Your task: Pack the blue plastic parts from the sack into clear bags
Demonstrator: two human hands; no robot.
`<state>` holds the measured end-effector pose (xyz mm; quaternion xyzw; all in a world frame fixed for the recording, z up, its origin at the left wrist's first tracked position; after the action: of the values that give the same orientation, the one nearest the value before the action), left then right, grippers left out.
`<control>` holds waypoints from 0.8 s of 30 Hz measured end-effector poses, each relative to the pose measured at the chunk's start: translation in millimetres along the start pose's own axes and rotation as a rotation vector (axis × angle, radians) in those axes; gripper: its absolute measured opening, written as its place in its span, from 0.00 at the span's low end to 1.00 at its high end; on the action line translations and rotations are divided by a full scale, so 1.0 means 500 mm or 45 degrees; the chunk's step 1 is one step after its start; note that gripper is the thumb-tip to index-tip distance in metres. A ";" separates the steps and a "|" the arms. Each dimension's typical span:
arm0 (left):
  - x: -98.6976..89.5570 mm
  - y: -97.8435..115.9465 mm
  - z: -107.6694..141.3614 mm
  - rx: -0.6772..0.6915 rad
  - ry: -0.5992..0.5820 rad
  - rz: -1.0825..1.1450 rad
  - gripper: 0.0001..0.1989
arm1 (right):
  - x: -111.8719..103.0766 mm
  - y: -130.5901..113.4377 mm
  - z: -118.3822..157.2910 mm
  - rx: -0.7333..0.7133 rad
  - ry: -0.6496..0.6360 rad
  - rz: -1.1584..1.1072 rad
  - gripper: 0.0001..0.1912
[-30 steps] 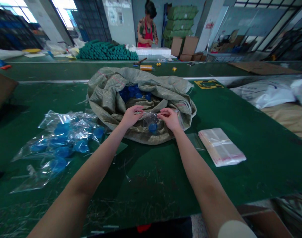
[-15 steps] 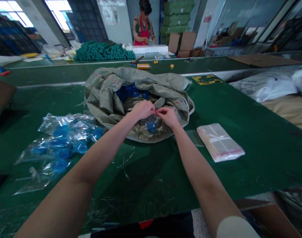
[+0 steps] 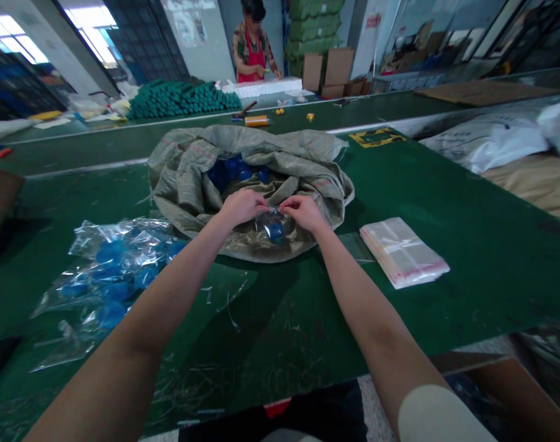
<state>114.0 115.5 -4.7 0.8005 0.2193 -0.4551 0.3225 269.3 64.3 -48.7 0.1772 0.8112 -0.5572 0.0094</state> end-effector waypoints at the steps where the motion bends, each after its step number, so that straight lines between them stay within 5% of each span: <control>1: 0.001 -0.008 0.001 -0.001 0.000 0.018 0.05 | -0.002 0.001 -0.001 0.000 0.004 0.003 0.02; 19: -0.016 -0.023 0.056 -0.072 0.077 0.427 0.10 | -0.013 -0.017 0.000 -0.001 0.000 0.023 0.06; 24: -0.112 -0.043 0.094 -0.217 0.265 0.529 0.10 | -0.004 -0.048 0.006 -0.029 0.054 -0.174 0.15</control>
<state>44.8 93.6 19.4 0.8410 0.1195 -0.2738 0.4511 263.7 53.2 -27.8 0.1329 0.8278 -0.5433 -0.0437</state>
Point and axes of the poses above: each hand's wrist, its own z-axis away from the middle knuckle, its own x-axis out of the palm, y = z × x, the point moved 8 cm from there along -z, towards the middle knuckle, and after that the axes turned 8 degrees about y, right-handed, at the moved point
